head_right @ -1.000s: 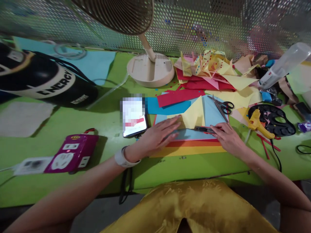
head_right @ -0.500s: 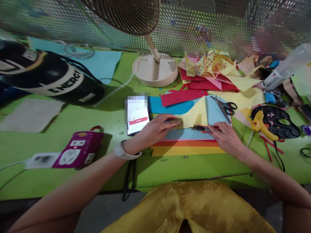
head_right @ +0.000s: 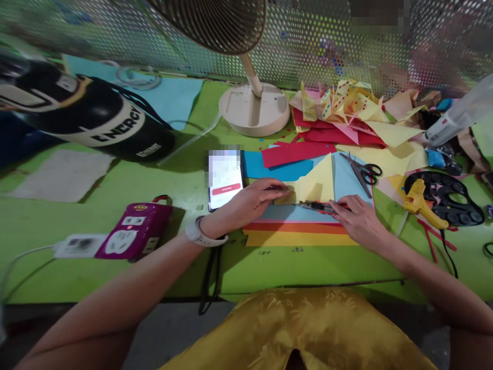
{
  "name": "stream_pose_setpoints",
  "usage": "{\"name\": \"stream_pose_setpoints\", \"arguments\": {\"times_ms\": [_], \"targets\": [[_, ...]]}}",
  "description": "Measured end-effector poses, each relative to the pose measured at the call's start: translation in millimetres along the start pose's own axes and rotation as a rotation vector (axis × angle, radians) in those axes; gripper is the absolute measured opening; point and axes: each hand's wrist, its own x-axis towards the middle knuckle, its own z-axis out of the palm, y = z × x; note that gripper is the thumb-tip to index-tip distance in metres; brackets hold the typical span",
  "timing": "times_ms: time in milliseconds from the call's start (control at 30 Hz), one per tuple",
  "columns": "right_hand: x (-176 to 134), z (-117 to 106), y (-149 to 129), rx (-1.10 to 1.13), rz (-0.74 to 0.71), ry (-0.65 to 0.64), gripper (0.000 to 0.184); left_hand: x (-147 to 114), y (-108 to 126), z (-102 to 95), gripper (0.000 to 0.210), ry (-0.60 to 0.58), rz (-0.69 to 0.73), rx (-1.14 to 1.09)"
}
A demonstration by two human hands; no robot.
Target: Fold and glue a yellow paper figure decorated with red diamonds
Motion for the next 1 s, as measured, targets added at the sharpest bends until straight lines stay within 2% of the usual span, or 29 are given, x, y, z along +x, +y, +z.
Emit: {"name": "stream_pose_setpoints", "arguments": {"times_ms": [233,433,667,800,1000], "targets": [[6.8,1.6,-2.8,0.046,-0.068,0.074,0.037,0.2,-1.7,0.8,0.042,-0.010,-0.001,-0.015],[10.4,2.5,-7.5,0.048,-0.060,-0.005,0.036,1.4,-2.4,-1.0,0.043,-0.034,-0.003,-0.035],[10.3,-2.6,-1.1,0.028,-0.067,0.009,0.037,2.4,-4.0,-3.7,0.041,-0.032,-0.016,-0.060],[7.0,-5.2,3.1,-0.002,-0.046,0.005,0.039,2.3,-6.5,-3.7,0.034,-0.018,0.032,-0.067],[7.0,2.3,-2.6,0.057,-0.036,0.059,0.037,2.0,-8.6,-4.5,0.034,-0.031,0.030,-0.077]]}}
